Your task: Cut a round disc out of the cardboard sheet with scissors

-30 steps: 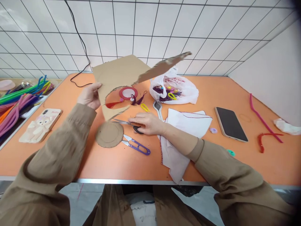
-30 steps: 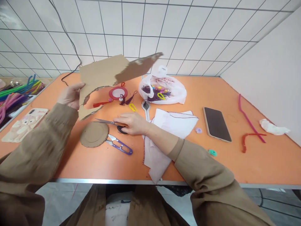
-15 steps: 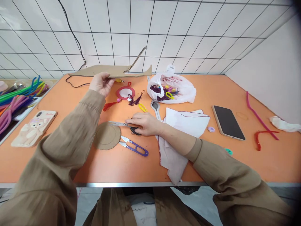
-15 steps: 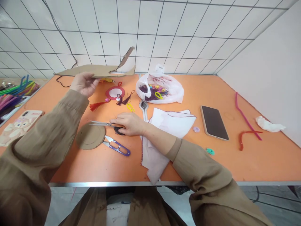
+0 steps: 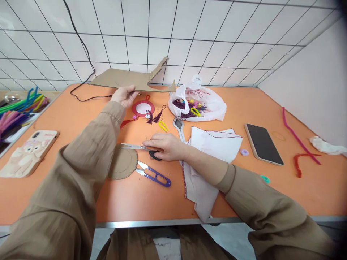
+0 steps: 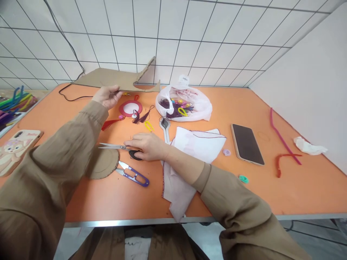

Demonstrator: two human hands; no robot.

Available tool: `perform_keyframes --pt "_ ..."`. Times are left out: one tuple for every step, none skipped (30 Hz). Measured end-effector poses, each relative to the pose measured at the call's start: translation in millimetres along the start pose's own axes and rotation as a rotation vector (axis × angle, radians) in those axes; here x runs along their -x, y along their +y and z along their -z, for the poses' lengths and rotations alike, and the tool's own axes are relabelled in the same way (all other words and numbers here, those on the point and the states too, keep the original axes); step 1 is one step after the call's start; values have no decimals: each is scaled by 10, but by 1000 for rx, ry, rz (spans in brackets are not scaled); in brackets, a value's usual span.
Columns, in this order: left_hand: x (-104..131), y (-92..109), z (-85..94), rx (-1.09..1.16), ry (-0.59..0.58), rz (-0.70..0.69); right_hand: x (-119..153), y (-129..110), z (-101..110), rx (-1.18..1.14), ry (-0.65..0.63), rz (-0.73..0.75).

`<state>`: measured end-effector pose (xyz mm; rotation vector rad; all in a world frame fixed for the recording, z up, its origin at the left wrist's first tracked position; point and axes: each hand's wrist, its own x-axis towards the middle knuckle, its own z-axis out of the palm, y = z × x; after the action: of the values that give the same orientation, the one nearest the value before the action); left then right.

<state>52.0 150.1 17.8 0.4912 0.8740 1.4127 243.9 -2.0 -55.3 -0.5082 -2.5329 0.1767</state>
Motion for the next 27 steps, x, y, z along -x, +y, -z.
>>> perform_keyframes --pt "18 -24 15 -18 -13 -10 -1 0 -1 2 6 1" --pt "43 -41 34 -35 -33 -24 -2 -1 -2 4 11 4" --pt "71 -50 55 -46 -66 -46 -2 0 -4 4 17 6" --pt "99 -51 79 -50 -97 -67 -2 0 -5 3 22 8" --pt "121 -42 105 -49 -125 -98 -1 1 -7 2 25 7" --pt "134 -26 135 -40 -161 -154 0 2 -8 0 26 4" --pt "136 -4 168 -31 -180 -207 1 3 -9 -1 24 -1" --pt "126 22 204 -16 -188 -253 2 4 -10 -1 19 -7" --pt "105 50 241 8 -177 -298 3 3 -9 -1 9 -13" --pt "74 78 279 36 -146 -324 2 3 -8 -1 -1 -20" --pt "39 105 313 70 -110 -344 1 1 -6 -1 -10 -24" --pt "1 129 343 101 -73 -354 0 0 -4 -2 -19 -27" --pt "-35 148 366 128 -58 -352 -1 -1 -2 -5 -23 -29" --pt "-68 163 379 152 -19 -333 -3 -2 -1 -9 -21 -33" --pt "-95 172 381 163 9 -315 -4 -1 -2 -14 -16 -35" --pt "-118 177 372 168 26 -300 -5 0 -3 -19 -10 -37" --pt "-137 178 353 168 35 -290 -6 2 -5 -24 -4 -38" --pt "-154 176 326 168 37 -289 -6 4 -7 -27 1 -39" --pt "-171 173 292 168 34 -288 -6 5 -9 -28 2 -40" --pt "-190 169 255 170 40 -292 -6 6 -10 -28 0 -41" --pt "-211 164 216 172 51 -294 -6 6 -11 -26 -3 -45" --pt "-236 159 180 168 54 -281 -6 6 -10 -23 -8 -51" --pt "-264 153 146 159 59 -257 -6 4 -8 -19 -13 -57" --pt "-294 144 116 139 62 -208 -5 2 -5 -16 -19 -64" --pt "-325 133 89 116 71 -159 -3 0 0 -13 -27 -70" --pt "-354 118 67 88 85 -106 -2 -1 5 -12 -34 -76" --pt "-382 101 48 55 101 -49 0 -2 10 -13 -43 -81"
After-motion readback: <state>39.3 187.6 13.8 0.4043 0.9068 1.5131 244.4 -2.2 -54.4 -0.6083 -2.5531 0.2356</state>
